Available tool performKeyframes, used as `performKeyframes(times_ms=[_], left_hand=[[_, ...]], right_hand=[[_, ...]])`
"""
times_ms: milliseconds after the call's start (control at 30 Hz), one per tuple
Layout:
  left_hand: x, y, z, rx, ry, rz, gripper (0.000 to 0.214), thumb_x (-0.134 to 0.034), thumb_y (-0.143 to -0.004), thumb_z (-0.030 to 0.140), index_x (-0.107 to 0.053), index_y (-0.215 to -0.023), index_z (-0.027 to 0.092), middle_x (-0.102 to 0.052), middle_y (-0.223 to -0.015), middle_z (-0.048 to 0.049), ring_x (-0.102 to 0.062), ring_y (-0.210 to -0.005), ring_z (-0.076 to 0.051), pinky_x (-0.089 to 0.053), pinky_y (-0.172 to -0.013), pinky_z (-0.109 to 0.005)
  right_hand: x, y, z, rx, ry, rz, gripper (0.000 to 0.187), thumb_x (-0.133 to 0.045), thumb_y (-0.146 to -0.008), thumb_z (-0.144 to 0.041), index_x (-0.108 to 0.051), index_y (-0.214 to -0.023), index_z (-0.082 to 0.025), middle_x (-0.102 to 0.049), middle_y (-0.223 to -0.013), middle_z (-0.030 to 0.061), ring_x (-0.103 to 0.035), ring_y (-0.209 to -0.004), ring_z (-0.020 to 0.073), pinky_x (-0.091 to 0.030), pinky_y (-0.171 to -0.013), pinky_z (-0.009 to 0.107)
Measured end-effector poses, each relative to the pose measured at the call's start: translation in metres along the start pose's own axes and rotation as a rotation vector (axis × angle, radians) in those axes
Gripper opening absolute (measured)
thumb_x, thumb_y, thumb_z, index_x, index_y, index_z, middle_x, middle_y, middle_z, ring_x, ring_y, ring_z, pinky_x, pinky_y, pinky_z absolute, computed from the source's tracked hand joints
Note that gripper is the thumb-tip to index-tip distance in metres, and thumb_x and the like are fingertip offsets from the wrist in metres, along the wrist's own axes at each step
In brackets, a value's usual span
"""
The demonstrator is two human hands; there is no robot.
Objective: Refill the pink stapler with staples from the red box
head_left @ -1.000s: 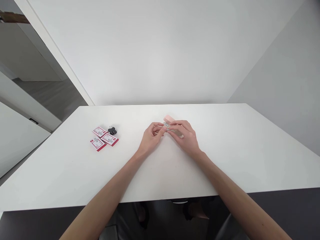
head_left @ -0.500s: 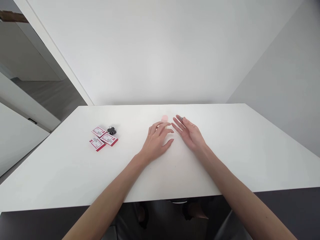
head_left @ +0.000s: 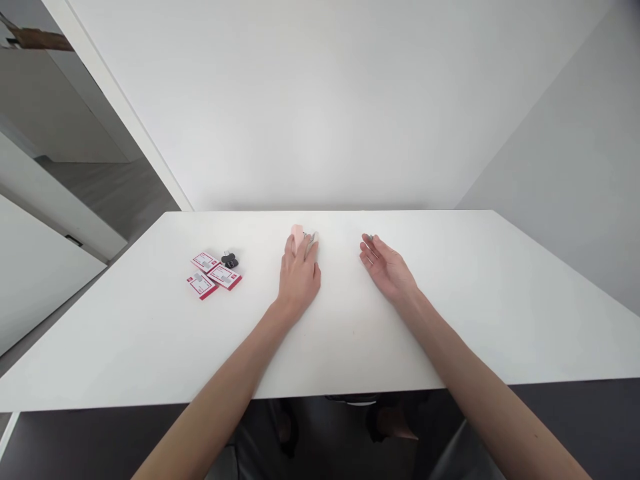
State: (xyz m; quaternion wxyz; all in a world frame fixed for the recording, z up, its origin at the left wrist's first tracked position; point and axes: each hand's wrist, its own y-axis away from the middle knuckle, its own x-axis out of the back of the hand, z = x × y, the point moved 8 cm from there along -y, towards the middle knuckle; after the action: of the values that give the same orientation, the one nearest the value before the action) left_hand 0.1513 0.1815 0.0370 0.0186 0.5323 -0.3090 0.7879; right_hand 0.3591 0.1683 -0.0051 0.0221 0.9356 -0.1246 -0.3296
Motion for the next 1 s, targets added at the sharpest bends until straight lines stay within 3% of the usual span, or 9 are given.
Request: performKeyframes(times_ms=[200,400,600,1000], left_hand=[[0.0,0.0,-0.005,0.0,-0.043,0.031,0.076,-0.038,-0.084,-0.006,-0.048,-0.154,0.022,-0.045,-0.165,-0.008,-0.021,-0.16,-0.039,-0.045,-0.115,-0.061],[0.007,-0.004,-0.014,0.02,-0.106,0.038,0.078,-0.041,-0.073,-0.01,-0.056,-0.144,0.02,-0.05,-0.161,-0.0089,-0.02,-0.162,-0.036,-0.041,-0.119,-0.058],[0.014,-0.004,-0.027,0.075,-0.148,0.052,0.068,-0.043,-0.074,-0.007,-0.056,-0.137,0.015,-0.044,-0.165,-0.0149,-0.011,-0.164,-0.034,-0.034,-0.121,-0.059],[0.007,-0.003,-0.022,-0.012,-0.177,-0.055,0.058,-0.043,-0.075,-0.003,-0.061,-0.128,0.014,-0.041,-0.166,-0.017,-0.007,-0.165,-0.034,-0.032,-0.121,-0.063]], right_hand=[[-0.001,0.002,-0.002,-0.007,-0.003,-0.008,0.02,-0.092,-0.079,-0.04,-0.079,-0.09,-0.028,-0.077,-0.125,-0.0006,-0.072,-0.104,0.0155,-0.064,-0.085,0.024],[-0.003,0.003,-0.003,-0.004,0.007,-0.017,0.021,-0.092,-0.077,-0.04,-0.079,-0.089,-0.029,-0.077,-0.119,-0.0004,-0.07,-0.093,0.0144,-0.063,-0.078,0.025],[-0.005,0.003,-0.002,-0.017,-0.002,-0.04,0.021,-0.093,-0.078,-0.039,-0.08,-0.089,-0.027,-0.078,-0.114,-0.0006,-0.068,-0.083,0.0113,-0.062,-0.076,0.022],[-0.006,0.004,-0.003,-0.025,0.004,-0.042,0.019,-0.092,-0.078,-0.037,-0.079,-0.087,-0.026,-0.078,-0.111,-0.0008,-0.067,-0.079,0.0102,-0.061,-0.074,0.023]])
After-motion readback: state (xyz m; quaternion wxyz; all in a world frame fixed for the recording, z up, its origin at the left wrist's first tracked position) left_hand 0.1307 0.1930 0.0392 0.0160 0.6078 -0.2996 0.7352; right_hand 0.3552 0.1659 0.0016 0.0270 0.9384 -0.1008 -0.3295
